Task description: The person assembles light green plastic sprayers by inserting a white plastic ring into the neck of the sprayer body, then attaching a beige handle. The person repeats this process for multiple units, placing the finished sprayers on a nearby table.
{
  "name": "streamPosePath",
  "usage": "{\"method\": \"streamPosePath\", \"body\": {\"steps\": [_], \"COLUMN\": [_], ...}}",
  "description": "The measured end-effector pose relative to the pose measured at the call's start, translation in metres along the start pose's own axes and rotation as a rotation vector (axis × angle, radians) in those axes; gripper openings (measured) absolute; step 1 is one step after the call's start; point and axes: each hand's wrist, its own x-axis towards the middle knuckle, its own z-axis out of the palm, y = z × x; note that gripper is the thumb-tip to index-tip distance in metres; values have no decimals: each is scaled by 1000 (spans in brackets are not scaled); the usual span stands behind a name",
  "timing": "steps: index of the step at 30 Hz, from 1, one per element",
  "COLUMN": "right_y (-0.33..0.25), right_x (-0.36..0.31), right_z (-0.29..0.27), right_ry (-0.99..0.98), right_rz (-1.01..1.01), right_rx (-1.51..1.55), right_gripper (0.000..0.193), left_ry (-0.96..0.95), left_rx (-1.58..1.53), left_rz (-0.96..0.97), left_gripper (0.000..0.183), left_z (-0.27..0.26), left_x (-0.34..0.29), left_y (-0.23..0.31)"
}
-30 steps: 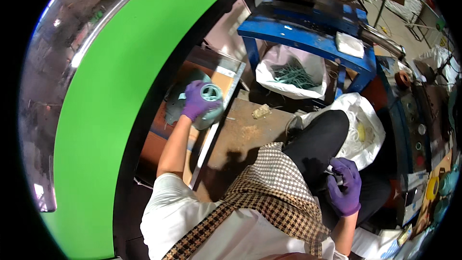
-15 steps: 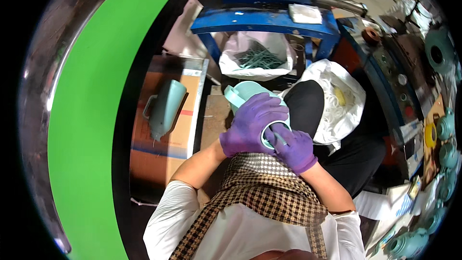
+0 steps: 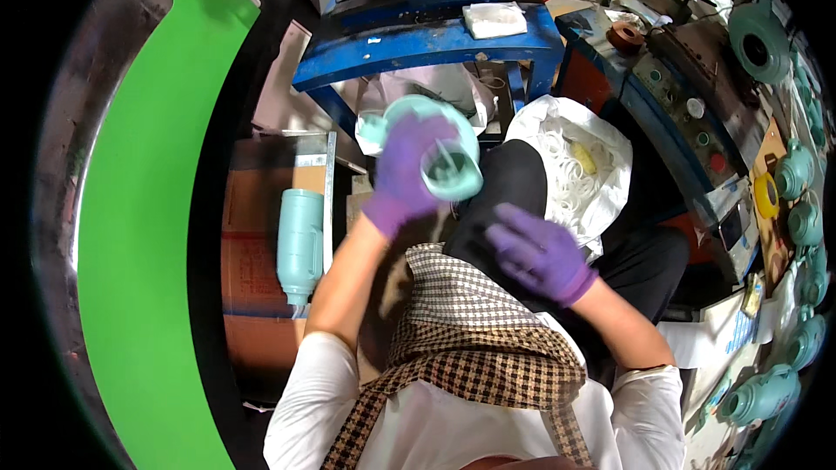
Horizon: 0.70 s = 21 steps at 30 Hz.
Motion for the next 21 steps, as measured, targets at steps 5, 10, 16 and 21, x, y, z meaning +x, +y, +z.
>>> {"method": "streamPosePath", "body": {"steps": [5,10,16,21], "right_y": [146,290,340,338], "right_x": [-13,-46,-79,-72], "right_z": [-19,41,117,76], "right_ry": [-222,-420,-221,-270], "right_rz": [418,937,1300,1116], "right_rx": [-358,-617,-640,-554], "right_gripper": [16,30,32,28], "left_ry": [211,120,-40,29], "left_rx": [-38,-26,-117,-223], "left_rz": [44,-39,-146,-345], "left_gripper": [68,64,54,69], "left_z": [-16,-34,-42,-32], "left_x": [6,-23,-67,-98], "left_y": [-42,-8,32,30]}}
